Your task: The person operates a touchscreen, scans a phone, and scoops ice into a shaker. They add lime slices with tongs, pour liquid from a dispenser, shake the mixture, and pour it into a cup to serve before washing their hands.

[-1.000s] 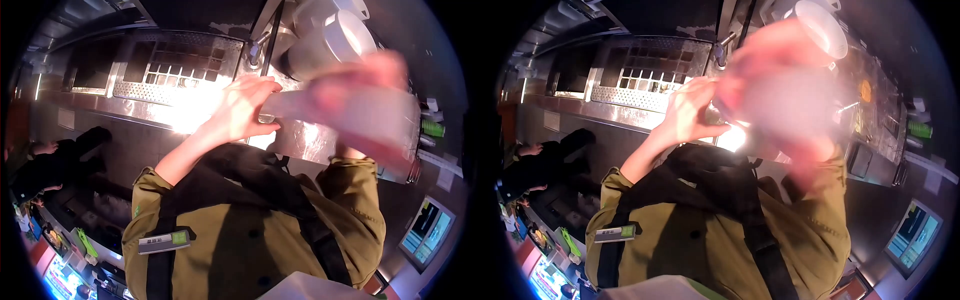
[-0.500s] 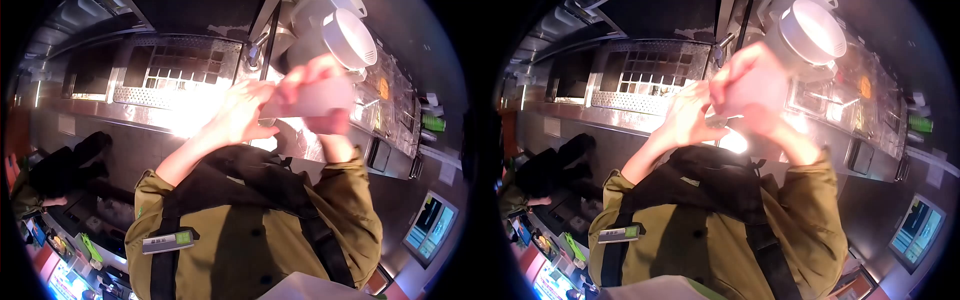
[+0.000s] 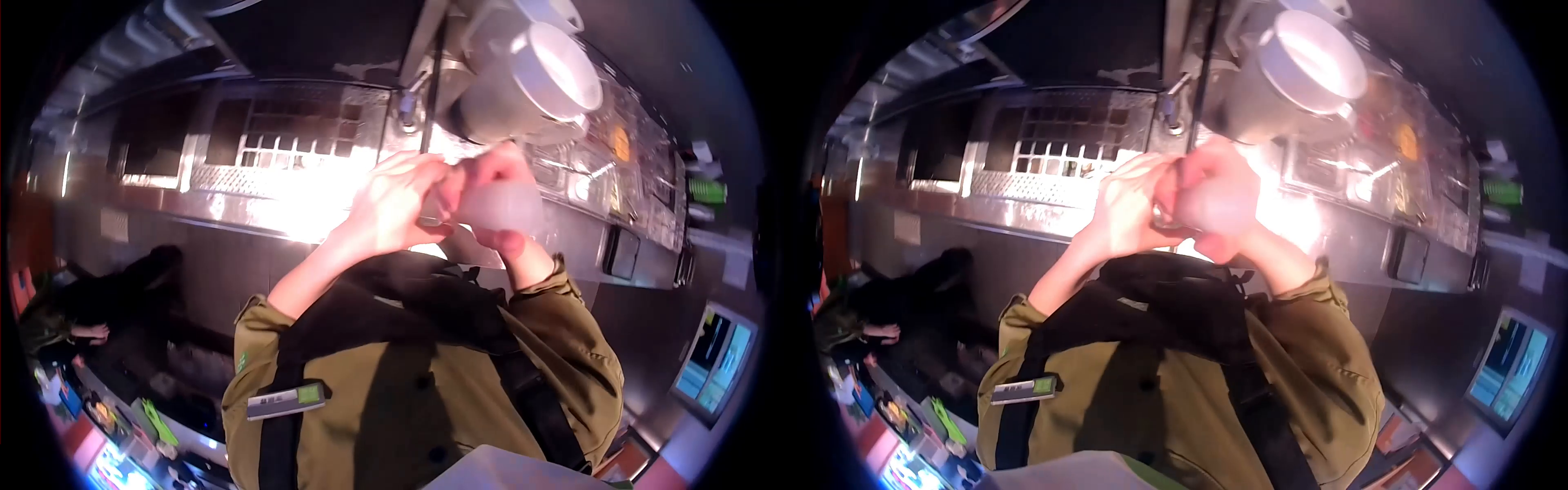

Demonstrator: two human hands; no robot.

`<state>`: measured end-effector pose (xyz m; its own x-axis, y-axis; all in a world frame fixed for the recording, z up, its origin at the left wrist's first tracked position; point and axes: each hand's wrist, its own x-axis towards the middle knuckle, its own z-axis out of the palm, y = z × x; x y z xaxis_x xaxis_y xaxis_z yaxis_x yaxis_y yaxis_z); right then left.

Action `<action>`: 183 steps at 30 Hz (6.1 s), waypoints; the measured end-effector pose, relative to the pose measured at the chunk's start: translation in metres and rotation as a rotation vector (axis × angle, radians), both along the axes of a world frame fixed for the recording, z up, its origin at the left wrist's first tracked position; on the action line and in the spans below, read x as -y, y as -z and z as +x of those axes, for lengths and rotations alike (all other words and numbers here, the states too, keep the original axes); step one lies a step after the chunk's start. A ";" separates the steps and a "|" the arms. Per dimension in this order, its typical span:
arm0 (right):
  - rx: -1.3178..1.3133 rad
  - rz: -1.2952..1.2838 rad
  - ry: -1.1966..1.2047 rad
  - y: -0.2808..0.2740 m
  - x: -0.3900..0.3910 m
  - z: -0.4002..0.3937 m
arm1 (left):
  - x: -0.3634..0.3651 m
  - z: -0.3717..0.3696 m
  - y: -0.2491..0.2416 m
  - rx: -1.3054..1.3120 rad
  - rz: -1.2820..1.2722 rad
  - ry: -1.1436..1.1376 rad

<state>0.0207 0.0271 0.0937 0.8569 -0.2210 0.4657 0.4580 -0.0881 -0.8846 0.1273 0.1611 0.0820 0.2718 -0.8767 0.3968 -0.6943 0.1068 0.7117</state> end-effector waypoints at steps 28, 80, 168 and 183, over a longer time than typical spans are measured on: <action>0.368 -0.043 0.087 -0.074 0.036 -0.023 | 0.005 -0.005 -0.011 0.191 0.121 0.039; 0.664 -1.071 1.002 -0.116 -0.119 0.117 | -0.002 0.229 -0.044 -0.389 -0.329 0.047; -0.439 -0.685 0.893 0.214 -0.161 0.032 | -0.004 0.240 0.015 -0.511 -0.358 0.025; -0.429 -0.695 0.912 0.211 -0.160 0.032 | -0.003 0.238 0.012 -0.510 -0.362 0.023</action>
